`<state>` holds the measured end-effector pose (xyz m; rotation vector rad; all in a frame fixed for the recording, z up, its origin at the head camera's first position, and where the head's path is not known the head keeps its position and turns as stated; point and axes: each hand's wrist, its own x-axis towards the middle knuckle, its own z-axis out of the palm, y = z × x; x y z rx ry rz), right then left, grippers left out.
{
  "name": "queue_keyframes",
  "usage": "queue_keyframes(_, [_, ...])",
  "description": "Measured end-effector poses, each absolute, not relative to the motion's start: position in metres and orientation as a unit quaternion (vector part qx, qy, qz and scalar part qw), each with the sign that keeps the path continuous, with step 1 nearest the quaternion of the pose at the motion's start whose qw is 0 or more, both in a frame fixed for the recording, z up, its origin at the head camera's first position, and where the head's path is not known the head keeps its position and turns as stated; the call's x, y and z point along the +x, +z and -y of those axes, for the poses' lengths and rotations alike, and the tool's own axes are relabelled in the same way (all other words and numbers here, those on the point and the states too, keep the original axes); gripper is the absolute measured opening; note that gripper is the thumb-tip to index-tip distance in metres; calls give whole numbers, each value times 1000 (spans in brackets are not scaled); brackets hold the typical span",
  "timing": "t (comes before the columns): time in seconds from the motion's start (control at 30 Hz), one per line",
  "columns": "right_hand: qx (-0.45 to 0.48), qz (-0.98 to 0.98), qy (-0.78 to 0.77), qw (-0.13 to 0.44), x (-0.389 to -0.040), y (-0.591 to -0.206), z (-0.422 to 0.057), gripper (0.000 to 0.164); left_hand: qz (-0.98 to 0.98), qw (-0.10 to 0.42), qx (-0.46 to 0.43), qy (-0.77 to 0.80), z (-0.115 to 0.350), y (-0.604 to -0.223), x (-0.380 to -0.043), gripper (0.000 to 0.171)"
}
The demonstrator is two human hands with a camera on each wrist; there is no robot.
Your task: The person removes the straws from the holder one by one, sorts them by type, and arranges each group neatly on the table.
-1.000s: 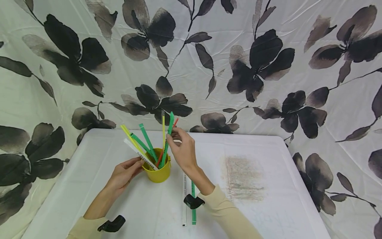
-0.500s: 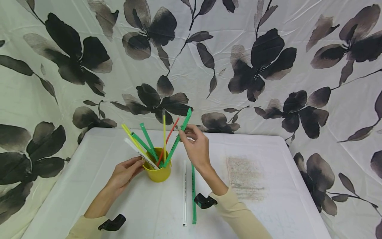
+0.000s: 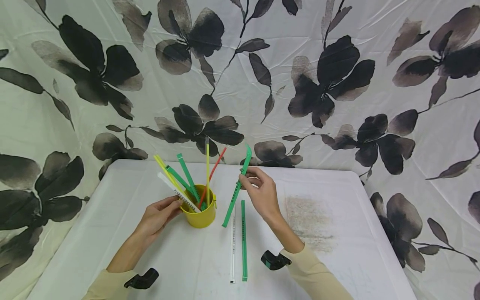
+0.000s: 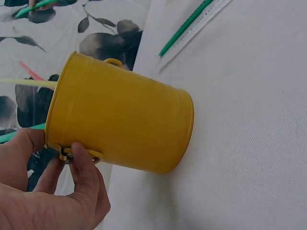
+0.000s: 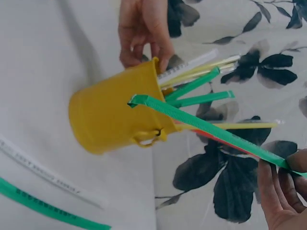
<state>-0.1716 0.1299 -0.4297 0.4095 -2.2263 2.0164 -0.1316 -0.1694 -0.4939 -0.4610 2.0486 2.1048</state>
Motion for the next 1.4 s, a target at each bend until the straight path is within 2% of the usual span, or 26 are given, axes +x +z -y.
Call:
queue_keyframes(0.5, [71, 769, 634, -40, -162, -470, -160, 32, -684, 83, -155, 708, 171, -496, -131, 46])
queue_keyframes(0.93, [23, 800, 595, -72, -153, -509, -172, 34, -685, 83, -154, 707, 171, -497, -132, 45])
queue_keyframes(1.17, [27, 814, 573, -89, -151, -527, -176, 36, -686, 80, -157, 706, 171, -498, -134, 45])
queue_keyframes(1.4, [42, 834, 541, -95, -149, -546, -175, 31, -687, 80, -157, 705, 170, -497, -134, 44])
